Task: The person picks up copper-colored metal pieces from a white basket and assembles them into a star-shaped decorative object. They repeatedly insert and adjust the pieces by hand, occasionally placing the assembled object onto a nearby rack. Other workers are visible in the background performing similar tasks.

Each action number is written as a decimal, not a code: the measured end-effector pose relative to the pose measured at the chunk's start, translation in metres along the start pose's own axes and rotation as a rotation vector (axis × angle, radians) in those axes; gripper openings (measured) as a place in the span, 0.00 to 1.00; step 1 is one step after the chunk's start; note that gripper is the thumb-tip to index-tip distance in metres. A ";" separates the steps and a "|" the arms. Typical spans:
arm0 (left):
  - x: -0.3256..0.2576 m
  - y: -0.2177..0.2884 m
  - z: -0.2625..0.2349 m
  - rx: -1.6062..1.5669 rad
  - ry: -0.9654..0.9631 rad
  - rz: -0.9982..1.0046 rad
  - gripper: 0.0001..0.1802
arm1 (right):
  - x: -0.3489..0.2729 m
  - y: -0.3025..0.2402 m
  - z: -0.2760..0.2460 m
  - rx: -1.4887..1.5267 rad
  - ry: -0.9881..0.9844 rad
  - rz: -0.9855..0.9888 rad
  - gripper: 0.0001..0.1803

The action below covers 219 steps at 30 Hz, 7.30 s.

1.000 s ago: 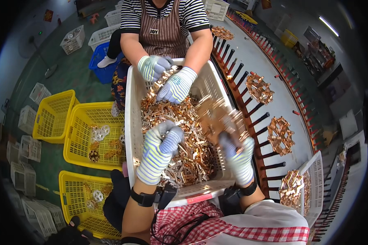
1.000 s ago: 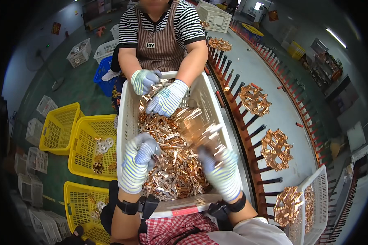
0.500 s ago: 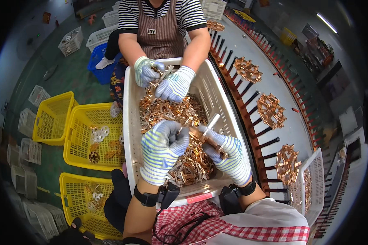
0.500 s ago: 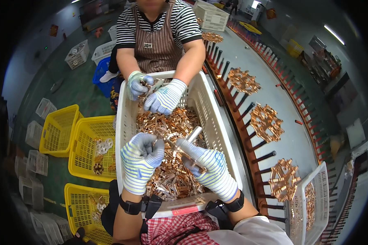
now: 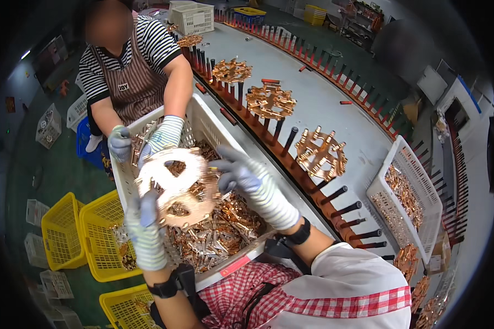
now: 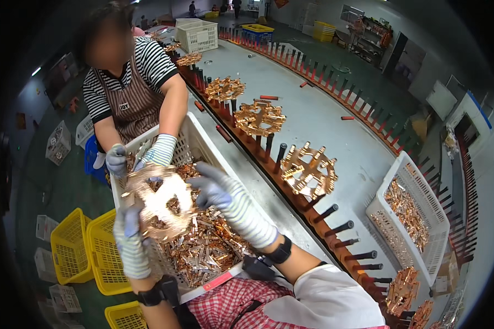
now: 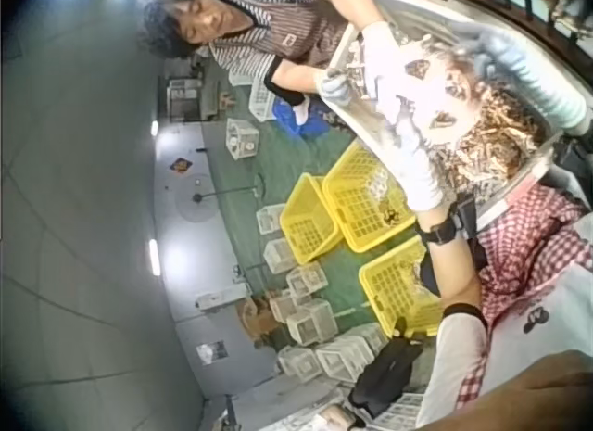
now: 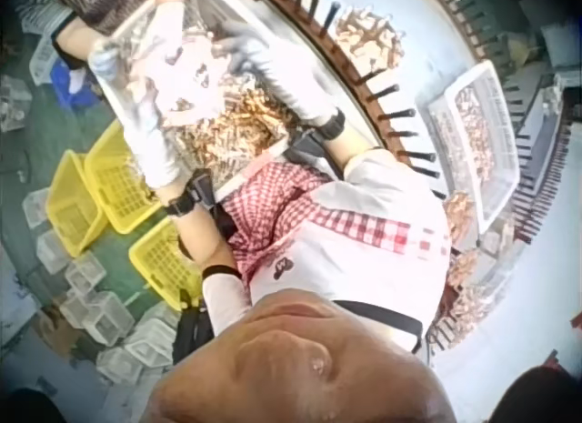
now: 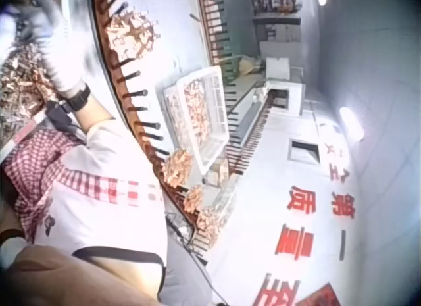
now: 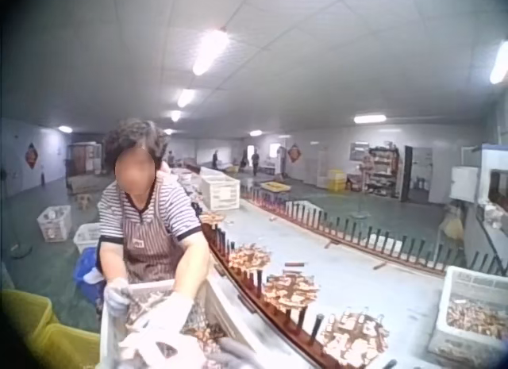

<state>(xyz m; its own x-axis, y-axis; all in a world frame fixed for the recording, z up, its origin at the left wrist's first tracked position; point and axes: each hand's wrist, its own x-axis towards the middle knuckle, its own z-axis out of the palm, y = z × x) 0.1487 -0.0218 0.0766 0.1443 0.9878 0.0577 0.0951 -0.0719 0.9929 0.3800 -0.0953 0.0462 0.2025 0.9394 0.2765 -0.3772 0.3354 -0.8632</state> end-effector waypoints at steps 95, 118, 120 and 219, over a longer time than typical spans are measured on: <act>0.065 -0.040 -0.065 -0.240 -0.154 -0.020 0.11 | 0.023 0.058 0.088 -0.947 0.053 -0.251 0.20; 0.055 -0.030 -0.054 -0.533 -0.353 -0.338 0.08 | 0.025 0.032 0.105 -0.956 -0.025 -0.411 0.19; 0.058 -0.036 -0.052 -0.318 -0.361 -0.152 0.08 | 0.025 0.036 0.099 -1.025 -0.027 -0.553 0.17; 0.036 -0.031 -0.054 0.132 -0.004 0.410 0.11 | 0.041 0.046 0.113 -1.183 -0.309 -0.178 0.28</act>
<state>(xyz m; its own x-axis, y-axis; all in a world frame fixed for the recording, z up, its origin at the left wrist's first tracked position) 0.0973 0.0235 0.0535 0.2006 0.8733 0.4439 0.1542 -0.4756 0.8661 0.2686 -0.0334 0.0654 -0.1153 0.9182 0.3789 0.7153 0.3414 -0.6098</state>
